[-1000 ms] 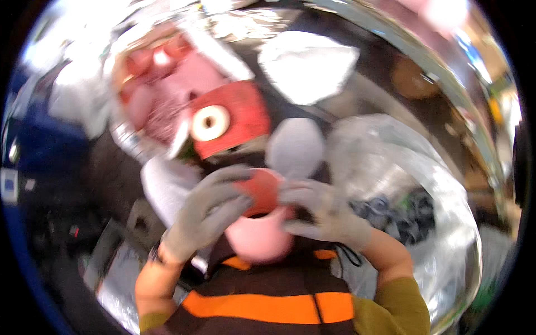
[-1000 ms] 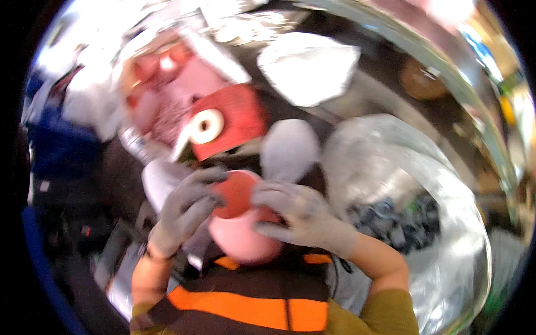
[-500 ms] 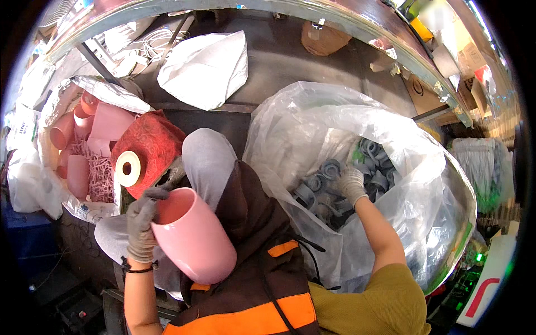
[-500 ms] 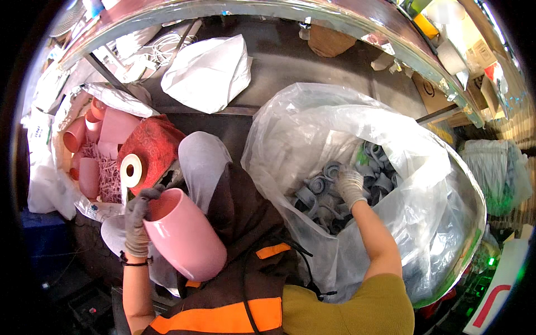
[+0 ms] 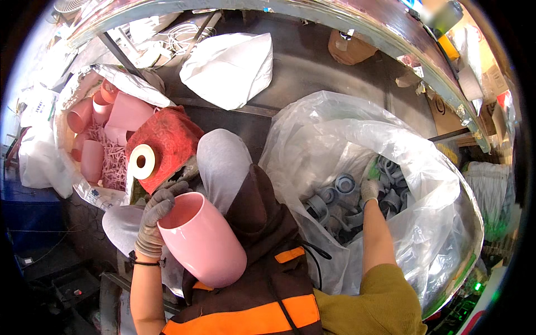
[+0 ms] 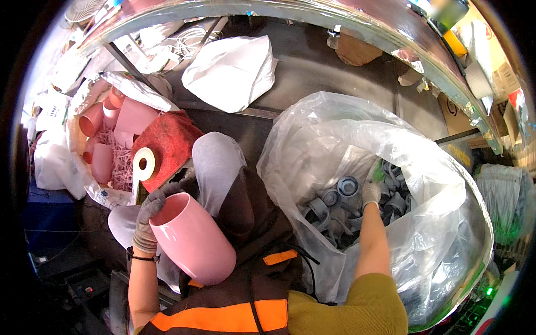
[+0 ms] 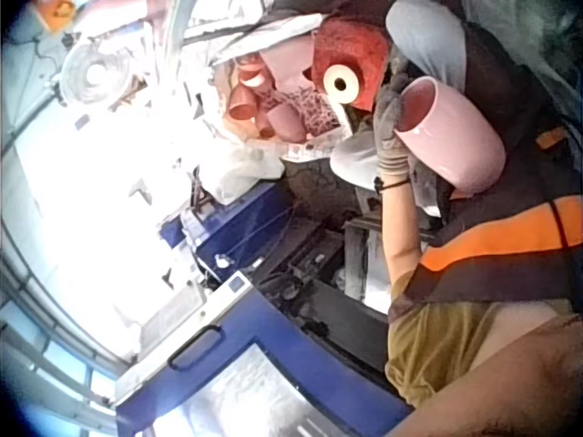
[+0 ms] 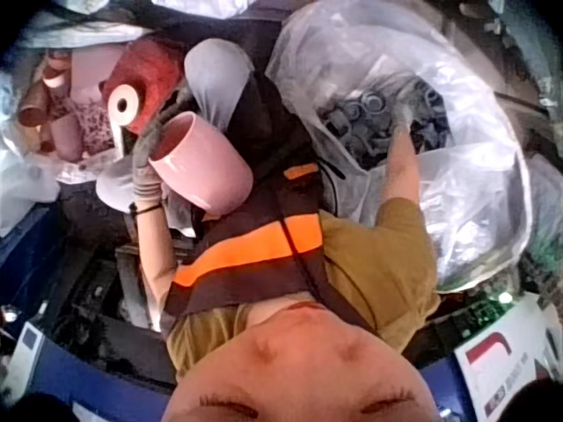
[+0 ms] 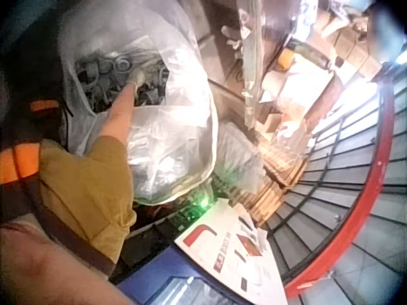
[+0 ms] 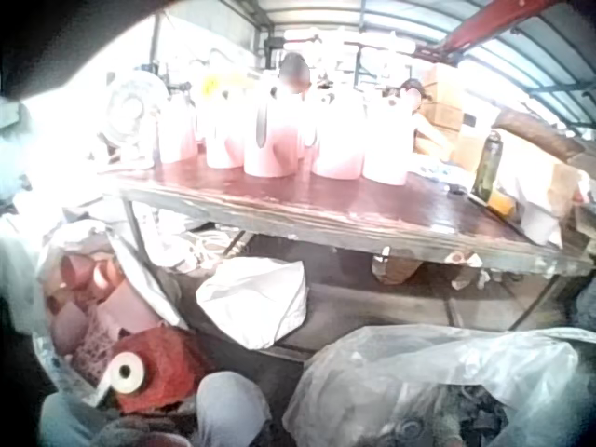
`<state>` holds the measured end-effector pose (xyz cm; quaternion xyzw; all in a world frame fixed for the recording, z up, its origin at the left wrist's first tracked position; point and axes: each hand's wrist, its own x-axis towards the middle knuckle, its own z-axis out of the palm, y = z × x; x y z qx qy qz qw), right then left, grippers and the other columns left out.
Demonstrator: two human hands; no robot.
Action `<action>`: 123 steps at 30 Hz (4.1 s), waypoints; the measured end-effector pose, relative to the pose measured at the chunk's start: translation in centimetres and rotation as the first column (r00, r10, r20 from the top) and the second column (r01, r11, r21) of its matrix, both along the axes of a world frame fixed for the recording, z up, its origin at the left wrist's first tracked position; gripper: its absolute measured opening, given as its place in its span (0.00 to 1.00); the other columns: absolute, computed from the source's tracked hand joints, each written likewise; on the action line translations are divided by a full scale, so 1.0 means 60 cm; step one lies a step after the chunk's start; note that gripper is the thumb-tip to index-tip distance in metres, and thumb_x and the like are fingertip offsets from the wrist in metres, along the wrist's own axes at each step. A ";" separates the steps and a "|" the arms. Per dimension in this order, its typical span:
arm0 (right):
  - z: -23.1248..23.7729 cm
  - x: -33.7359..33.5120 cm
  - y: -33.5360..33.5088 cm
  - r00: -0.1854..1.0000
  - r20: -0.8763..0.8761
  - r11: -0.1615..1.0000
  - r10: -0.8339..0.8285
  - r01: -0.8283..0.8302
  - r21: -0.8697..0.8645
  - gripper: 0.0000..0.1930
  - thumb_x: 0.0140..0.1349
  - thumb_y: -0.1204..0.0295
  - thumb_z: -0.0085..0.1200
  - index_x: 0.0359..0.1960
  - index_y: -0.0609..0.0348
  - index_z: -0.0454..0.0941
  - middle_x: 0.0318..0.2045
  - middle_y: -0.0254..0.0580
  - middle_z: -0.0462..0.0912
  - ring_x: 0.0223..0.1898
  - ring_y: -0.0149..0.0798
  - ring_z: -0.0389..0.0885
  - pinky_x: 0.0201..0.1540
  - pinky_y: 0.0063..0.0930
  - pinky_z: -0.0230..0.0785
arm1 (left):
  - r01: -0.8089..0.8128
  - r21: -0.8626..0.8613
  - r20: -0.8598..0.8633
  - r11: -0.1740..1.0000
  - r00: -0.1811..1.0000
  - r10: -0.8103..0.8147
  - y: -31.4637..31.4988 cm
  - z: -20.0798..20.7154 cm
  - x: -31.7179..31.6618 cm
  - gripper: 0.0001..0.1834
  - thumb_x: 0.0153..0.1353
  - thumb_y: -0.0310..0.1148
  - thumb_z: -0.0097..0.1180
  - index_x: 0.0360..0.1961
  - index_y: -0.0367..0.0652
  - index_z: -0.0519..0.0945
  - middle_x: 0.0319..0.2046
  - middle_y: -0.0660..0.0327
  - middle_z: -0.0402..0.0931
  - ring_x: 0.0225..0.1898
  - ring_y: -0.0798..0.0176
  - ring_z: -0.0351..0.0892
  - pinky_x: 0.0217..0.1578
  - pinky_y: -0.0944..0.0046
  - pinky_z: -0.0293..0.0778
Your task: The person assembles pink water pitchers by fitting grey lids onto the pitcher bodies and placing the finished items on a nearby table.
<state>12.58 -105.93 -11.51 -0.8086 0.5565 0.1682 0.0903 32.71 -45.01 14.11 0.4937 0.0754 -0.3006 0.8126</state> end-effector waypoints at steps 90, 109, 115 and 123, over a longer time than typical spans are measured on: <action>0.393 0.300 0.663 0.512 0.859 0.387 0.009 -0.794 0.470 0.15 0.68 0.65 0.55 0.49 0.62 0.78 0.38 0.38 0.83 0.37 0.27 0.78 0.40 0.21 0.72 | 0.129 -0.218 0.244 0.967 0.967 -0.073 0.054 -0.065 -0.017 0.49 0.56 0.64 0.60 0.65 0.35 0.65 0.61 0.55 0.71 0.62 0.62 0.69 0.64 0.61 0.63; 0.359 0.283 0.654 0.460 0.845 0.273 0.274 -0.879 0.390 0.16 0.64 0.63 0.60 0.46 0.61 0.78 0.32 0.43 0.83 0.32 0.36 0.81 0.37 0.30 0.73 | 0.147 -0.091 0.228 0.985 0.966 -0.123 0.069 -0.082 -0.056 0.45 0.57 0.55 0.62 0.67 0.36 0.64 0.61 0.58 0.69 0.63 0.62 0.66 0.65 0.61 0.58; 0.363 0.287 0.652 0.453 0.861 0.269 0.229 -0.880 0.391 0.15 0.64 0.61 0.60 0.42 0.60 0.78 0.27 0.34 0.79 0.28 0.28 0.74 0.32 0.25 0.69 | 0.244 -0.023 0.172 0.970 0.956 -0.236 0.081 -0.095 -0.036 0.38 0.60 0.46 0.61 0.67 0.37 0.65 0.61 0.59 0.70 0.62 0.63 0.66 0.65 0.61 0.58; 0.371 0.295 0.646 0.586 0.799 0.252 0.132 -0.800 0.545 0.13 0.64 0.63 0.60 0.43 0.59 0.78 0.27 0.31 0.78 0.26 0.24 0.72 0.28 0.22 0.66 | -0.305 0.745 0.529 0.593 0.813 -0.245 0.153 -0.062 0.146 0.29 0.54 0.48 0.64 0.53 0.43 0.77 0.47 0.50 0.75 0.50 0.54 0.77 0.53 0.59 0.71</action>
